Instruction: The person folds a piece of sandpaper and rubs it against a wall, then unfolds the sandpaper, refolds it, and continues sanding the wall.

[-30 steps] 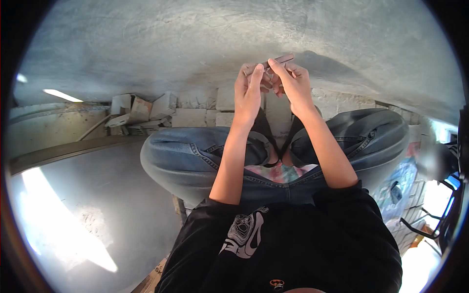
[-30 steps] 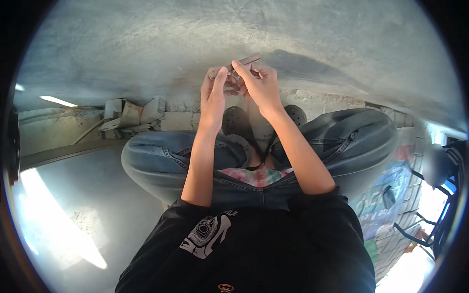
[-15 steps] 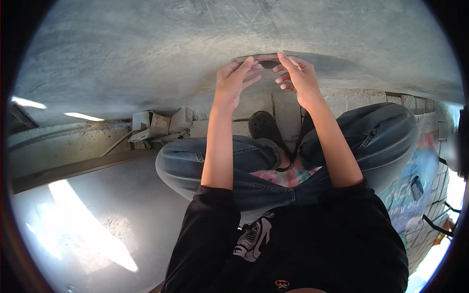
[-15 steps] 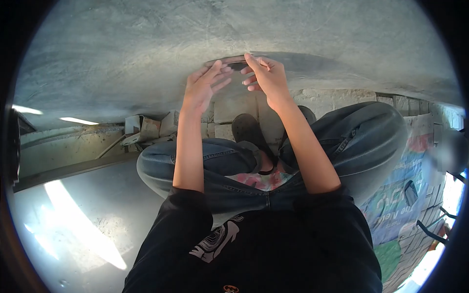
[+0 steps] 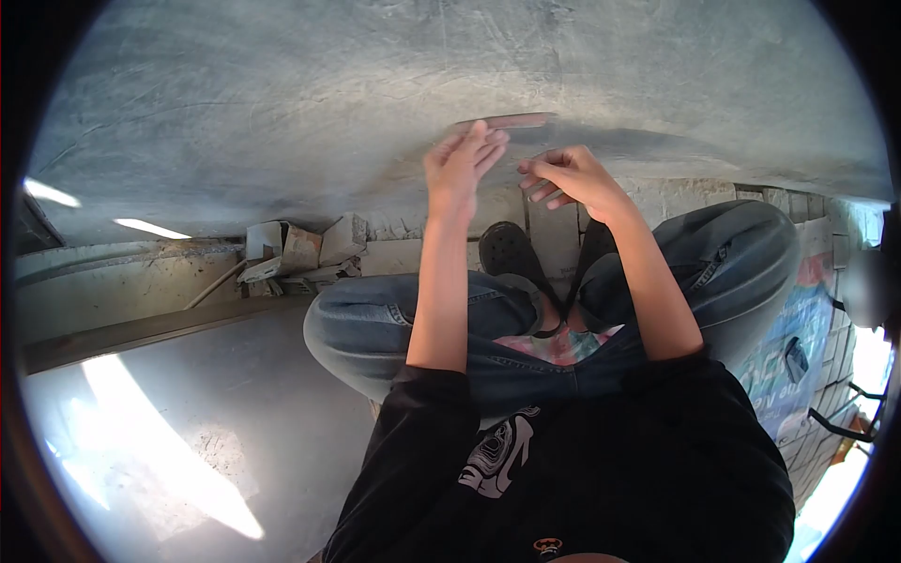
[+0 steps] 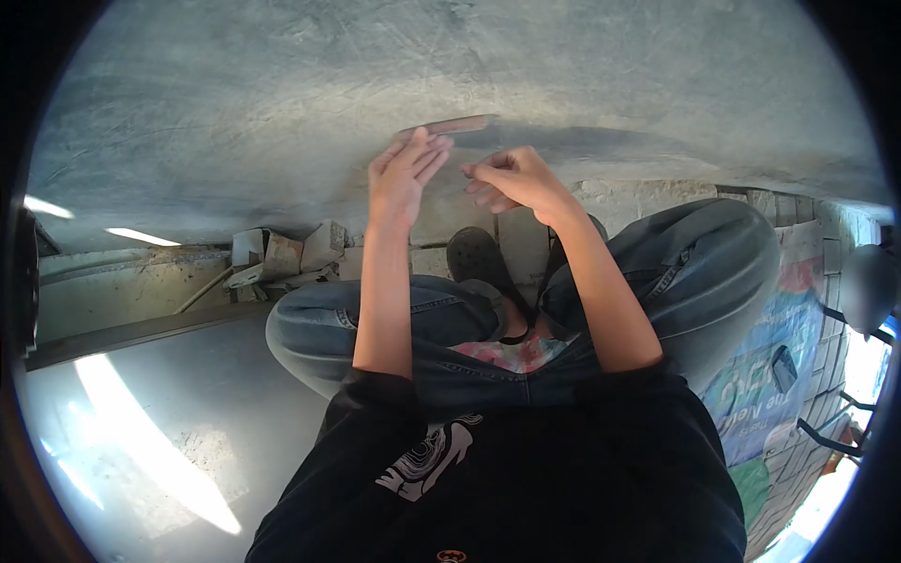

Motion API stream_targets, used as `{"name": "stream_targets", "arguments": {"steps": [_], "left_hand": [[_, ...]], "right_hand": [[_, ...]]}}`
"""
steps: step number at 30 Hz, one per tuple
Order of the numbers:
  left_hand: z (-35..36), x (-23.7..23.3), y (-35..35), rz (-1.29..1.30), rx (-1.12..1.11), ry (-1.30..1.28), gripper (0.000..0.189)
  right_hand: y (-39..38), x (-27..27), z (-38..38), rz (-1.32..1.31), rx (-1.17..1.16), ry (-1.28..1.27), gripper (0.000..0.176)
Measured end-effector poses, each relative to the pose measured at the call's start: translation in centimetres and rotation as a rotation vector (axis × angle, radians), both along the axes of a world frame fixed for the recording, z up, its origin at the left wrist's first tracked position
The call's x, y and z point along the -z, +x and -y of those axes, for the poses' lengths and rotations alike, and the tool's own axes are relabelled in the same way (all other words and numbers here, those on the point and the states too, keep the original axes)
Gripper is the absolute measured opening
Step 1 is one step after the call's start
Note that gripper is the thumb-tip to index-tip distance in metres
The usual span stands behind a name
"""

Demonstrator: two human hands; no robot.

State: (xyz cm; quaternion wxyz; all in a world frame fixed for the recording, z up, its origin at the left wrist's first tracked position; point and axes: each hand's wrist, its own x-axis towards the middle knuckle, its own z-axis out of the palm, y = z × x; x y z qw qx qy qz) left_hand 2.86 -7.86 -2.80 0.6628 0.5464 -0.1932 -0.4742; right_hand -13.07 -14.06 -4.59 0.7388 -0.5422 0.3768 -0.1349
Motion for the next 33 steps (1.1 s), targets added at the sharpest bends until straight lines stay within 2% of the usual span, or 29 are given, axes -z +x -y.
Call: {"name": "stream_targets", "arguments": {"steps": [1,3,7,9,11,13,16,18,21,25,27,33], "left_hand": [[-0.4,-0.2,0.7,-0.009,-0.003,-0.005,0.027],[-1.7,-1.1,3.1,0.166,-0.197,0.091,0.031],[-2.0,-0.6,4.0,0.163,-0.212,0.063,0.031],[-1.5,0.8,2.4,0.144,-0.116,-0.043,0.025],[-0.5,1.5,-0.4,0.090,-0.108,-0.020,0.025],[-0.1,1.4,-0.8,0.038,-0.091,-0.003,0.025],[-0.7,0.4,0.3,-0.015,-0.103,-0.014,0.031],[-1.7,-1.3,2.6,0.196,-0.307,-0.008,0.030],[-2.1,-2.1,3.8,0.235,-0.265,-0.011,0.026],[-0.4,0.8,-0.2,0.231,-0.119,-0.043,0.026],[0.5,1.8,-1.8,0.230,-0.048,0.031,0.029],[0.1,0.6,-1.3,0.125,-0.054,0.051,0.032]], "right_hand": [[-0.2,-0.1,0.0,-0.009,-0.003,-0.005,0.037],[-0.5,-0.4,0.1,-0.104,0.015,-0.030,0.033],[0.1,-0.3,0.0,-0.091,0.003,-0.033,0.031],[0.6,0.0,-0.5,-0.050,-0.050,-0.024,0.031],[0.8,0.4,-1.0,-0.019,-0.045,-0.010,0.031],[0.8,0.5,-0.9,0.013,-0.031,-0.001,0.031],[0.0,0.2,-0.5,-0.070,-0.011,-0.005,0.030],[-0.4,0.1,-0.2,-0.128,0.007,-0.028,0.029],[-0.1,0.6,-0.2,-0.069,0.003,-0.028,0.029],[1.0,0.2,-0.9,-0.009,-0.021,-0.032,0.030],[1.2,0.2,-1.0,0.052,0.095,0.019,0.034],[0.8,-0.2,-0.2,0.122,0.323,0.044,0.036]]}}
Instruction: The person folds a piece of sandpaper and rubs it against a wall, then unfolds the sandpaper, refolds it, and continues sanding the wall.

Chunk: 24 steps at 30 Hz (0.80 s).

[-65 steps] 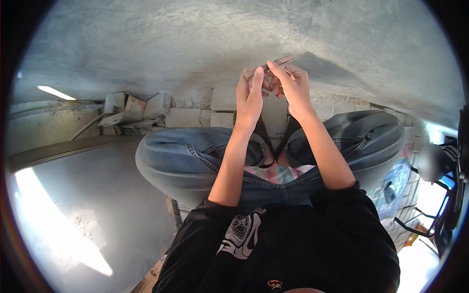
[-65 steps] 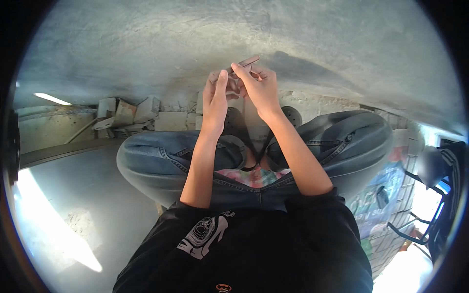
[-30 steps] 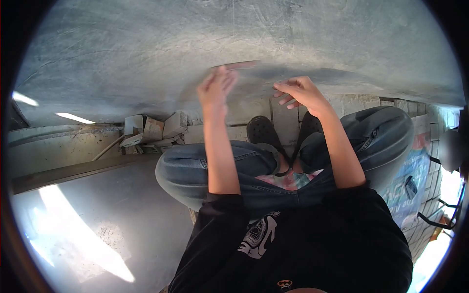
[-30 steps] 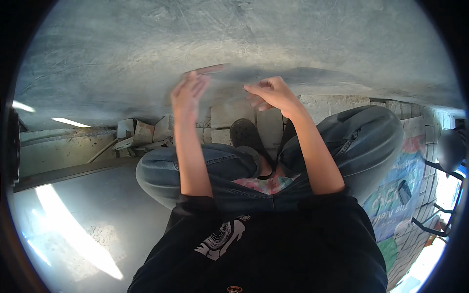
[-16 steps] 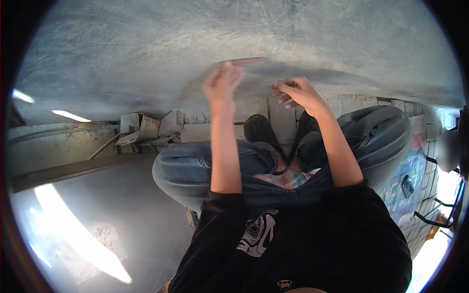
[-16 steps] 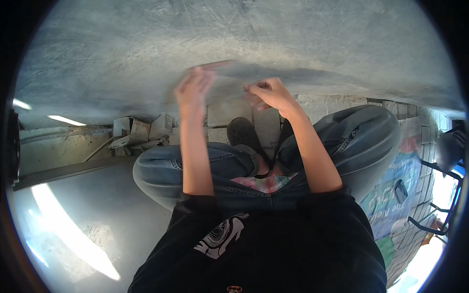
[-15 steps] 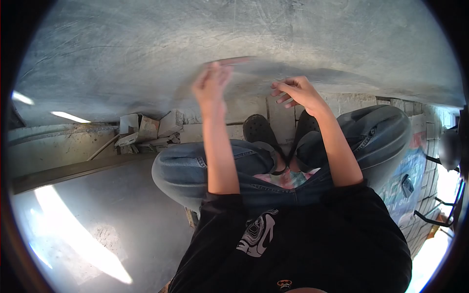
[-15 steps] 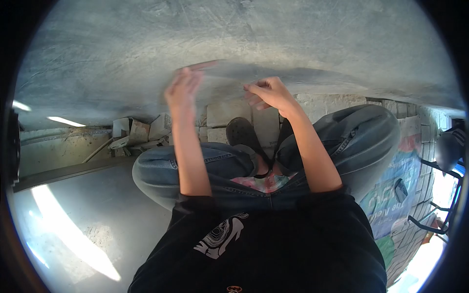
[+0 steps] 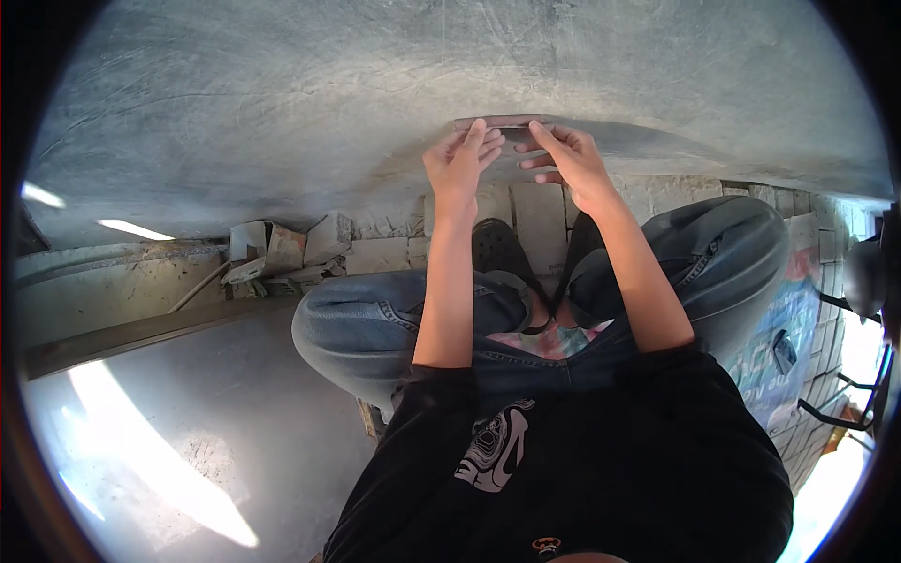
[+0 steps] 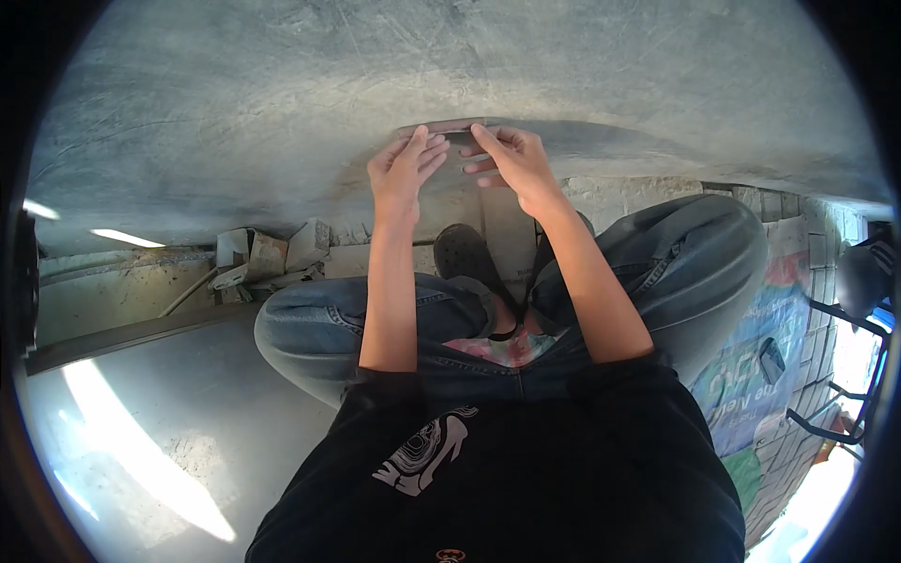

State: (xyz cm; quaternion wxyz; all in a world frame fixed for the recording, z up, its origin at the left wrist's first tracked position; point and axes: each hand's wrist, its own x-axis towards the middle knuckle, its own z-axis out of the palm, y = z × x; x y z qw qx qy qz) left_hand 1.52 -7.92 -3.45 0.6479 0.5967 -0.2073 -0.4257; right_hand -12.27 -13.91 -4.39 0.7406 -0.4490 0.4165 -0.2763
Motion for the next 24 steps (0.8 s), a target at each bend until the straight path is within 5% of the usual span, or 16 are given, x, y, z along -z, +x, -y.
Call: {"name": "stream_targets", "arguments": {"steps": [9,24], "left_hand": [[-0.4,-1.6,0.8,-0.055,-0.015,-0.018,0.034],[0.2,-0.8,-0.7,-0.054,-0.079,-0.039,0.030]], "right_hand": [[2.3,-1.2,-0.4,0.255,0.255,-0.037,0.022],[1.8,-1.1,-0.6,0.230,0.317,-0.121,0.021]]}}
